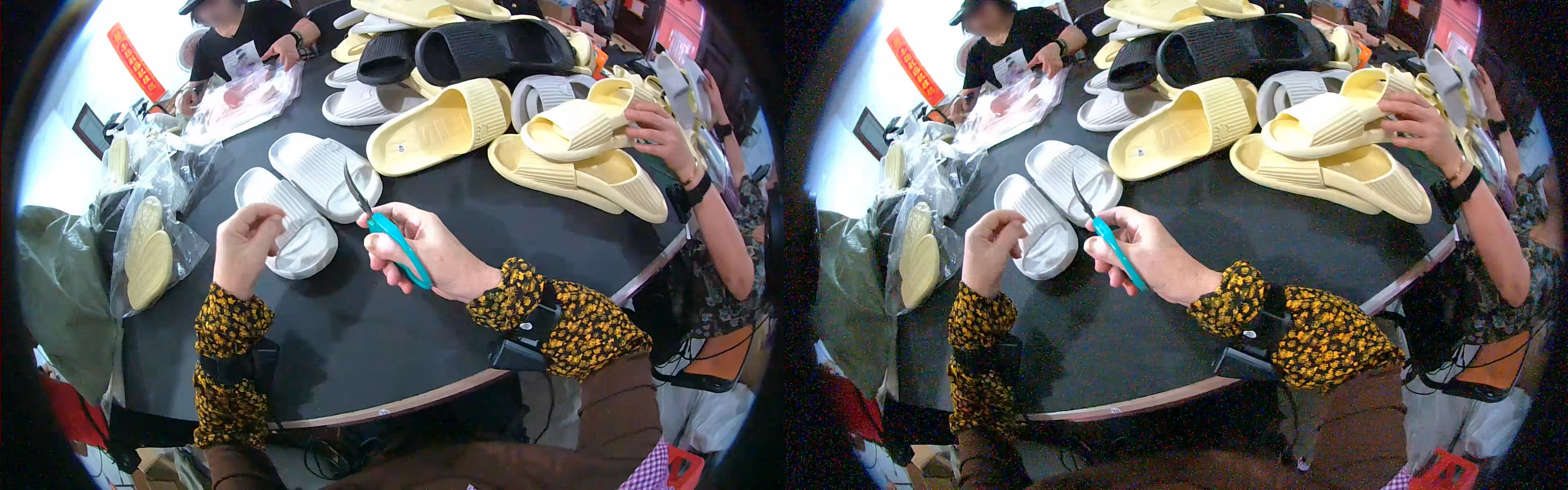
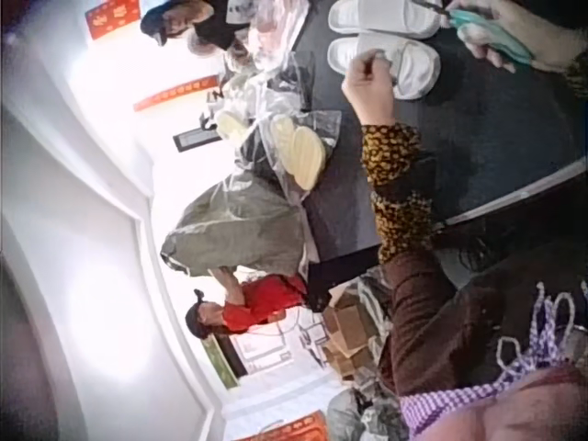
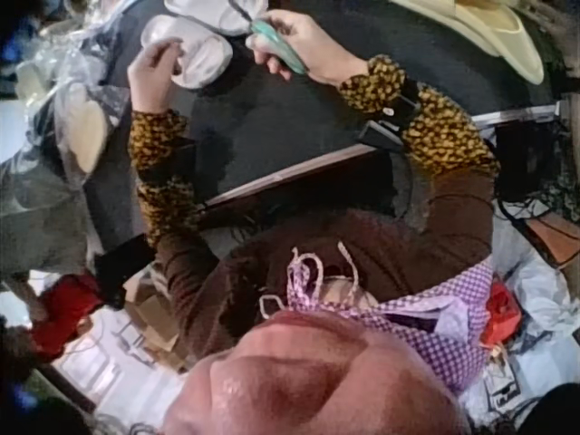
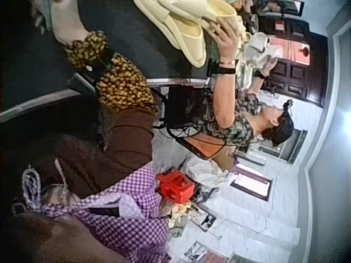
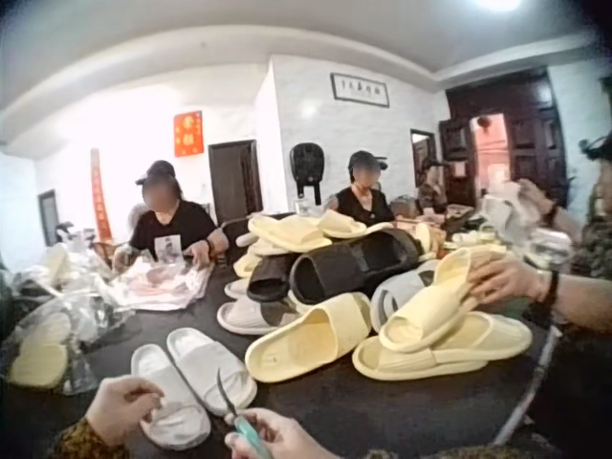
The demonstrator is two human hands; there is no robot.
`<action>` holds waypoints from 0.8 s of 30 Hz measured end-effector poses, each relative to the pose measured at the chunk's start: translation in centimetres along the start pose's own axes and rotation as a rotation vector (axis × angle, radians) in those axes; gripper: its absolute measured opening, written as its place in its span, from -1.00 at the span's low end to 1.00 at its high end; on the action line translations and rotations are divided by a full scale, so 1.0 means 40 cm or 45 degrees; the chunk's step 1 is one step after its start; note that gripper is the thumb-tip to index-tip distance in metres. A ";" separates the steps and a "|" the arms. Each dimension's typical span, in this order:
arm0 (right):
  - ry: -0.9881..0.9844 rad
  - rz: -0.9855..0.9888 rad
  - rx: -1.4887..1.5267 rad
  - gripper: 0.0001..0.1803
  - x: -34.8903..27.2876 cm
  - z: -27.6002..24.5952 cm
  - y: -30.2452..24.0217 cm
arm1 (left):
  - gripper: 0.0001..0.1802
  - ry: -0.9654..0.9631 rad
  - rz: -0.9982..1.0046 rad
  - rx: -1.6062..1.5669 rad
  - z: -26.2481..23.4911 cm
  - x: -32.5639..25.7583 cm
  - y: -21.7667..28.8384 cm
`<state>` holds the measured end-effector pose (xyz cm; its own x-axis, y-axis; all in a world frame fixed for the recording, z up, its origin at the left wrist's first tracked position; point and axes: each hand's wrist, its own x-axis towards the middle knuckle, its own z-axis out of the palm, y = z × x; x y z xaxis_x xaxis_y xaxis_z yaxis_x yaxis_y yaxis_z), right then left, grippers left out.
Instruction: Trimming excess material or loose threads from foam sandals using a pair of snips.
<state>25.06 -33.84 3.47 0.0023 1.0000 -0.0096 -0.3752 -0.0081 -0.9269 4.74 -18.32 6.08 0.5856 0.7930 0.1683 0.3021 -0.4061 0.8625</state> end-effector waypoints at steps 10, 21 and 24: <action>-0.128 0.276 0.123 -0.56 0.012 0.004 0.012 | -0.81 0.071 -0.113 -0.597 -0.008 -0.005 -0.042; -0.265 0.327 0.198 -0.53 0.013 0.004 0.012 | -0.80 0.048 -0.055 -0.717 0.024 -0.032 -0.018; -0.329 0.350 0.186 -0.53 0.010 0.001 0.015 | -0.81 0.010 -0.071 -0.722 0.034 -0.041 -0.003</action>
<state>24.79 -33.43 2.94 -0.3427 0.9292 -0.1380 -0.4569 -0.2933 -0.8398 4.77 -20.18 5.07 0.5740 0.8105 0.1169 -0.1203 -0.0577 0.9911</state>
